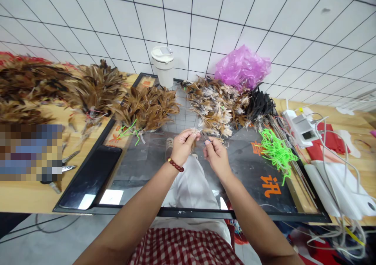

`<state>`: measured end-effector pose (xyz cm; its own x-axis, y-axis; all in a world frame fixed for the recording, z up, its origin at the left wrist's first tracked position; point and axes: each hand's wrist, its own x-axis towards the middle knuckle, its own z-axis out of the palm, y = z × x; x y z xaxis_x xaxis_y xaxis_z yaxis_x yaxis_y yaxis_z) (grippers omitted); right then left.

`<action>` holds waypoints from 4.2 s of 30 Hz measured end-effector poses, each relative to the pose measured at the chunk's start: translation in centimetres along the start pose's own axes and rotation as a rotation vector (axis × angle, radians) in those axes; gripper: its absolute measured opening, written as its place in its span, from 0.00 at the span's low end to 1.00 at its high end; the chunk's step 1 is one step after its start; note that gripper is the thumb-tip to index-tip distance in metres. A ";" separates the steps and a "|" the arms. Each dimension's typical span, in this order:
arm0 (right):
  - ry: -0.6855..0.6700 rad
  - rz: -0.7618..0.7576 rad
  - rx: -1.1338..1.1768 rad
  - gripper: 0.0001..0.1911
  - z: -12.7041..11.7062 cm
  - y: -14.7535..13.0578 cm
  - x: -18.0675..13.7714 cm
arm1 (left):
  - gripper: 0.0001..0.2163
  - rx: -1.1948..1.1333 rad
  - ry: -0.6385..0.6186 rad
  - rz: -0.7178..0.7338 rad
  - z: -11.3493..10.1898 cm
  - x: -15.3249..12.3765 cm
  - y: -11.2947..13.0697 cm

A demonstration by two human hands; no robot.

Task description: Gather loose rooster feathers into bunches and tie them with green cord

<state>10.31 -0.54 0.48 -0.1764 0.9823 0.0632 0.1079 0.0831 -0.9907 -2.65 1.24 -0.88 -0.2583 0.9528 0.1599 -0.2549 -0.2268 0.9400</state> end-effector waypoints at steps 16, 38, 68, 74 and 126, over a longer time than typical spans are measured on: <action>-0.009 0.021 -0.012 0.14 -0.1 0.2 0.2 | 0.07 0.073 -0.024 0.046 -0.1 -0.1 0.2; -0.093 0.104 0.104 0.17 -0.3 -0.8 -0.2 | 0.12 -0.280 -0.090 -0.223 -0.6 0.5 1.1; -0.106 0.095 0.067 0.16 -0.3 -0.6 -0.3 | 0.12 -0.391 -0.118 -0.302 -0.7 0.6 1.2; -0.114 0.090 0.036 0.16 -0.4 -0.8 -0.3 | 0.11 -0.426 -0.128 -0.317 -0.7 0.5 1.3; -0.046 0.085 0.100 0.15 -0.4 -1.0 -0.4 | 0.13 -0.358 -0.169 -0.343 -0.7 0.2 1.0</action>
<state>10.62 -1.00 1.51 -0.2155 0.9762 -0.0247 0.0267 -0.0194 -0.9995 -3.64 1.06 -0.17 0.0426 0.9970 -0.0645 -0.6089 0.0771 0.7895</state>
